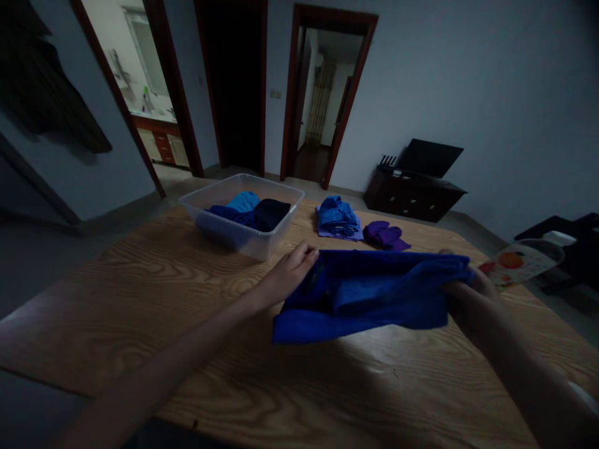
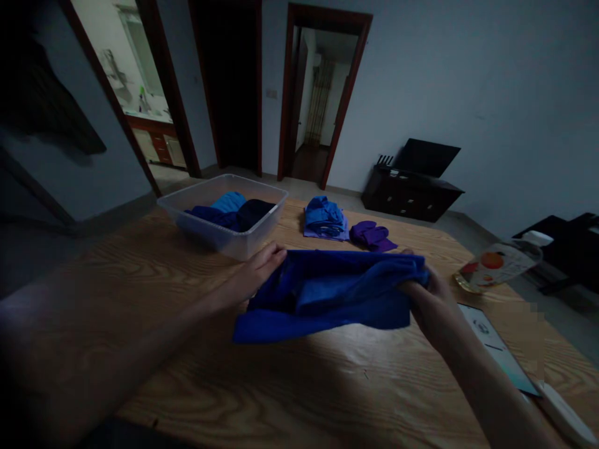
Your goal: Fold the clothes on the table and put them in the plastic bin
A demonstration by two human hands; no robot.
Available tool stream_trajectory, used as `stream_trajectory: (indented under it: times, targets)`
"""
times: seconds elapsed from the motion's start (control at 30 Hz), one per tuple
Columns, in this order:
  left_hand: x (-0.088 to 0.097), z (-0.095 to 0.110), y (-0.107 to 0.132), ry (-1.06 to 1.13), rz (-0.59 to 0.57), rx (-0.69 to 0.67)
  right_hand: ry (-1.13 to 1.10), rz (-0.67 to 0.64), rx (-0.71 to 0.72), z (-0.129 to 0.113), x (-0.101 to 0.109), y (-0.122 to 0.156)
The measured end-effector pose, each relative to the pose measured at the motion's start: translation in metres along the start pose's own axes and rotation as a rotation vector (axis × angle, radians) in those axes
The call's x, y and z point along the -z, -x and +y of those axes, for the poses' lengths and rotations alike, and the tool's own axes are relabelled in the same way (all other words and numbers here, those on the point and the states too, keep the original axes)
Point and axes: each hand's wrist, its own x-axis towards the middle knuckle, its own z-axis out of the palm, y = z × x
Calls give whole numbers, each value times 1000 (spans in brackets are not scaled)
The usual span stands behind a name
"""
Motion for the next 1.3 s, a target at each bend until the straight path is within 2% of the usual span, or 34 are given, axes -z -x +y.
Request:
stream_trajectory:
  times: [0.1,0.2,0.27,0.33,0.43,0.5,0.6,0.7,0.8,0.9,1.03,1.13,1.23,1.3]
  targets:
    - [8,12,-9,-16,-30,-67,97,-278,-25,0,11,6]
    - [3,13,-19,-72,-113,-59,314,-475,87,4,-5,13]
    - [-6,11,-25,-95,-127,-46,453,-507,221,11,-32,17]
    - [-13,10,-28,-81,-141,-45,580,-482,341,22,-63,17]
    - [-16,11,-28,-61,-154,-64,661,-426,416,43,-96,7]
    - [-13,11,-26,-75,-145,-76,618,-520,363,54,-102,-4]
    - [-5,4,-18,-118,-106,-80,605,-636,303,67,-94,-15]
    - [3,-6,0,-150,-73,-44,682,-626,343,75,-81,-11]
    - [4,-17,32,-260,-82,9,698,-584,368,78,-73,3]
    - [-8,-31,75,-484,-35,16,628,-505,341,70,-72,14]
    - [-33,-53,118,-685,96,-21,495,-395,249,43,-80,14]
    - [-43,-58,125,-712,76,-43,420,-295,229,17,-89,5]
    - [-42,-52,115,-665,51,-29,351,-263,178,-4,-94,-4]
    - [-35,-47,104,-593,97,29,328,-224,135,-13,-89,-10]
